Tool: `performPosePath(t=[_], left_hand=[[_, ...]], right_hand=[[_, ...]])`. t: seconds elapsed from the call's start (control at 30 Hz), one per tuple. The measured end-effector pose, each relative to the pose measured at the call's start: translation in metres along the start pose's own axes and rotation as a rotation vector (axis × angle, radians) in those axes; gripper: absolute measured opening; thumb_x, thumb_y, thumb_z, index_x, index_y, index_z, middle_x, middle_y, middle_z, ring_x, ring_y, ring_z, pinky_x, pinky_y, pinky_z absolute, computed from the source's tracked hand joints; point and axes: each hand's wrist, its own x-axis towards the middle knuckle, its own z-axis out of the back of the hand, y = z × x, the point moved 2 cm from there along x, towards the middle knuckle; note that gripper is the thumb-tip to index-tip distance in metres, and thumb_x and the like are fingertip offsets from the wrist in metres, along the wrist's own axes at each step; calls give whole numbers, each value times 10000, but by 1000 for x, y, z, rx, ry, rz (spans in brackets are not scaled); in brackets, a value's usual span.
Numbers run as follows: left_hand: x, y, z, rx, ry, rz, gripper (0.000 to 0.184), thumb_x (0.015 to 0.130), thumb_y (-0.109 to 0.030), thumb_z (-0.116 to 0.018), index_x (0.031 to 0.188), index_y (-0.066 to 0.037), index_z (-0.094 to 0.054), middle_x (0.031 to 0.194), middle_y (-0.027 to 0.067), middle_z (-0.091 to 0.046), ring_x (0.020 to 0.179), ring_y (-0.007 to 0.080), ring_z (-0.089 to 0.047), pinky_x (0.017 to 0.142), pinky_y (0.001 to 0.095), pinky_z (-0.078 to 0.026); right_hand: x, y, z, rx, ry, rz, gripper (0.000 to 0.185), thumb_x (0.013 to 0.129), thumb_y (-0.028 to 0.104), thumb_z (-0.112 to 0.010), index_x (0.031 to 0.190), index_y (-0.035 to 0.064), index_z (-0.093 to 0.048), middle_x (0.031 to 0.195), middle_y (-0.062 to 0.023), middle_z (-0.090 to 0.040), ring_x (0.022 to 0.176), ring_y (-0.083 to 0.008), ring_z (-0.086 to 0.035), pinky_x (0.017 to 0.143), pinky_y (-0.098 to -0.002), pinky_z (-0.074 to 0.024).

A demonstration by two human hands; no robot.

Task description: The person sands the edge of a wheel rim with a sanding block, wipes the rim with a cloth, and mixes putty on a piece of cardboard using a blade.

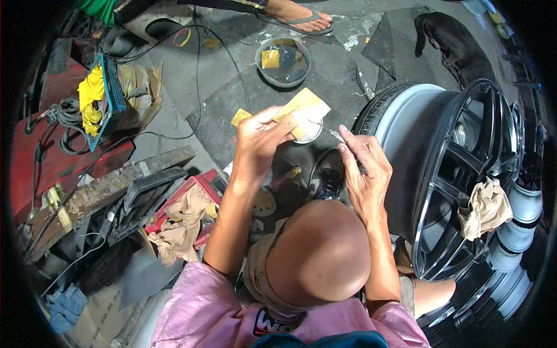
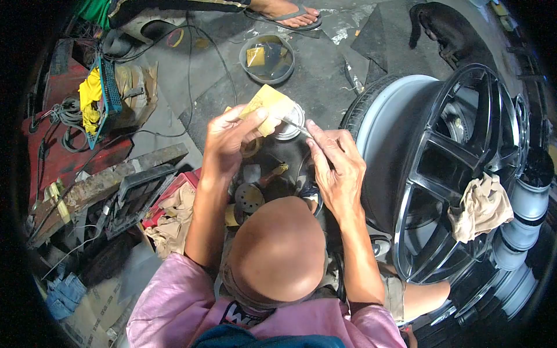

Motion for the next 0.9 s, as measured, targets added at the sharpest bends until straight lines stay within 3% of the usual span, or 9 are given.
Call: performPosePath(t=[0.17,0.27,0.5,0.6,0.7,0.77,0.8,0.83,0.9], left_hand=[[-3,10,12,-41,24,96,302,1027,-158,-754,1253,42,-744,1130,76,-787,942,96,-722,809,230,-555],[-5,7,9,-15,-30,124,241,1019,-72,-727,1214,69,-734,1101,117,-783,926,137,-757,816,245,-601],[-6,18,12,-87,-91,130,255,1028,-89,-711,1228,68,-719,1117,117,-780,946,149,-761,848,255,-607],[4,26,23,-174,-84,153,315,1053,-115,-672,1306,73,-661,1205,158,-761,1014,194,-771,890,295,-623],[10,23,33,-290,-111,166,374,1060,-111,-634,1383,73,-592,1344,240,-695,1212,317,-726,1036,395,-600],[11,16,30,-568,57,132,451,1043,-141,-643,1422,81,-541,1476,318,-595,1395,448,-594,1191,507,-492],[8,4,25,-512,183,82,389,1015,-217,-679,1329,13,-667,1580,310,-518,1537,519,-396,1296,628,-294],[10,8,29,-511,190,86,389,1015,-217,-679,1329,13,-667,1580,310,-518,1537,519,-396,1296,628,-294],[13,12,28,-681,592,-72,305,986,-333,-713,1163,-98,-794,1626,230,-512,1600,525,-259,1313,688,-160]], right_hand=[[-8,2,-5,6,30,-90,378,941,6,-790,1300,123,-805,984,-101,-701,829,-195,-688,743,-329,-563],[-14,2,-10,30,41,-102,372,940,11,-793,1301,102,-799,991,-114,-697,861,-200,-696,748,-331,-567],[-21,1,-10,15,109,-121,361,936,22,-797,1294,73,-793,989,-131,-698,897,-240,-707,815,-357,-573],[-25,-4,-8,-2,119,-99,336,949,39,-789,1285,65,-791,980,-134,-691,872,-231,-692,811,-357,-567],[-27,-5,-4,10,101,-140,276,974,65,-769,1249,48,-788,954,-132,-678,801,-214,-653,768,-347,-548],[-27,-3,1,28,80,-213,239,986,80,-759,1220,37,-786,932,-128,-671,757,-205,-628,740,-340,-537],[-26,-1,2,45,59,-237,207,993,88,-751,1190,32,-779,898,-121,-661,720,-199,-605,711,-334,-525],[-24,1,2,62,37,-260,178,999,96,-743,1161,27,-773,865,-113,-650,683,-192,-581,682,-328,-513],[-21,7,2,43,18,-252,149,988,101,-756,1109,15,-770,820,-107,-656,649,-186,-588,649,-326,-512]])
